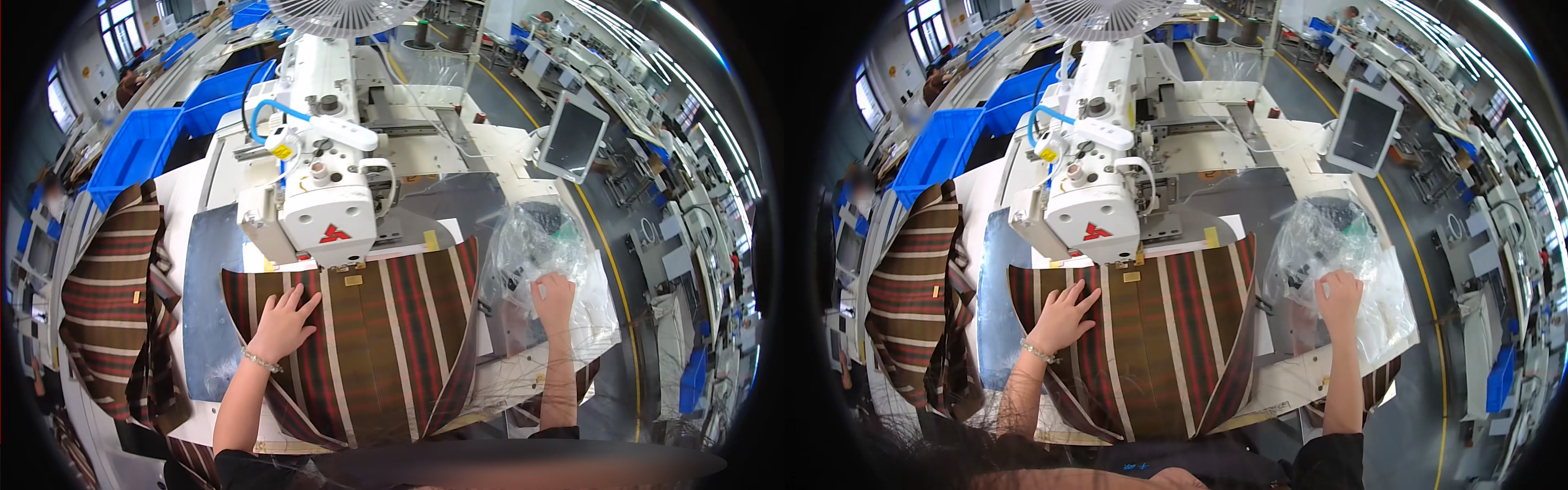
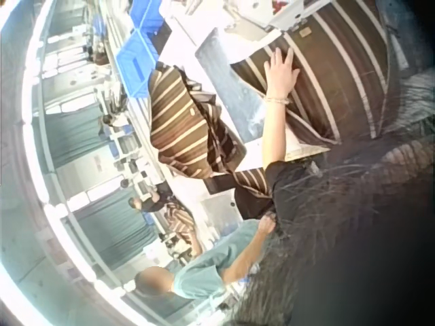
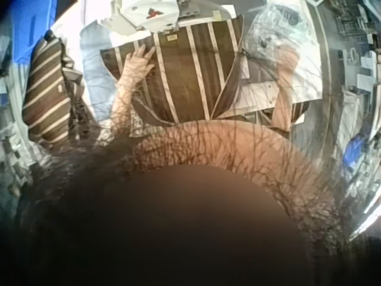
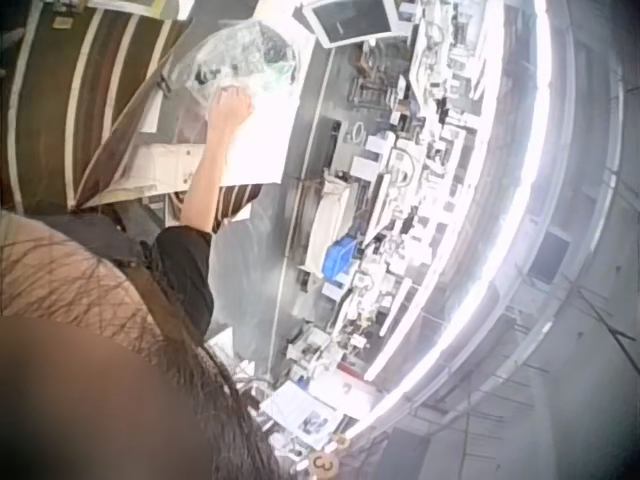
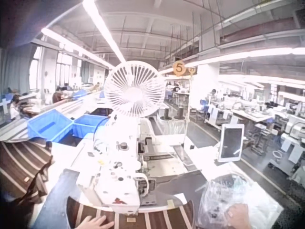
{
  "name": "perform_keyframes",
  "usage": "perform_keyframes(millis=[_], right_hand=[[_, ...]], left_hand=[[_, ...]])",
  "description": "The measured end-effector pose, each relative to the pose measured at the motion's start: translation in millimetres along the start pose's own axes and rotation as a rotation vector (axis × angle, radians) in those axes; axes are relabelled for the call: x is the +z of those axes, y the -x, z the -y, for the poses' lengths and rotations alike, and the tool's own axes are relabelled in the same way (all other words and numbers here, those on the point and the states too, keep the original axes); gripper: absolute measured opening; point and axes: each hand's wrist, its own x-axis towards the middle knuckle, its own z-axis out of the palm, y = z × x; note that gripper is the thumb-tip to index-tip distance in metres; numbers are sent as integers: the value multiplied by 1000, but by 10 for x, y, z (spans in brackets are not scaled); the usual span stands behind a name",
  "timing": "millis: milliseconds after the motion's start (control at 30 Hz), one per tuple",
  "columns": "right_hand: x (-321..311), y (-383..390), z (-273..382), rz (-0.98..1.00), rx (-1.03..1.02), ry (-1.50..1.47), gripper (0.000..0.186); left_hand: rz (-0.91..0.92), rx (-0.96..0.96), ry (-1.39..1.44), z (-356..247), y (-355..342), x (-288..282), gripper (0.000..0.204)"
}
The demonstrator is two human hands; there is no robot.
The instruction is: Sewing and assembling striped leather or heavy fabric bag components using an industrial sewing machine.
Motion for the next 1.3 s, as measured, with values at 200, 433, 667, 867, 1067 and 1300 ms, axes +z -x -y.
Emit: perform_keyframes(millis=[200,433,667,867,1067,1300], right_hand=[[98,233,-8,18,102,66,22],[320,96,237,95,-16,-247,31],[564,-102,193,206,38,-188,27],[541,-61,85,191,142,-67,26],[10,248,396,-297,411,-484,22],[-463,656,2031,846,413,-1880,20]], left_hand=[[94,-11,-64,-108,-51,-97,65],[119,65,-29,-338,-48,-236,58],[77,152,23,-589,-74,-285,55],[55,145,63,-569,86,-245,57],[-38,18,198,-570,104,-416,51],[-122,456,1245,-1231,84,-571,37]])
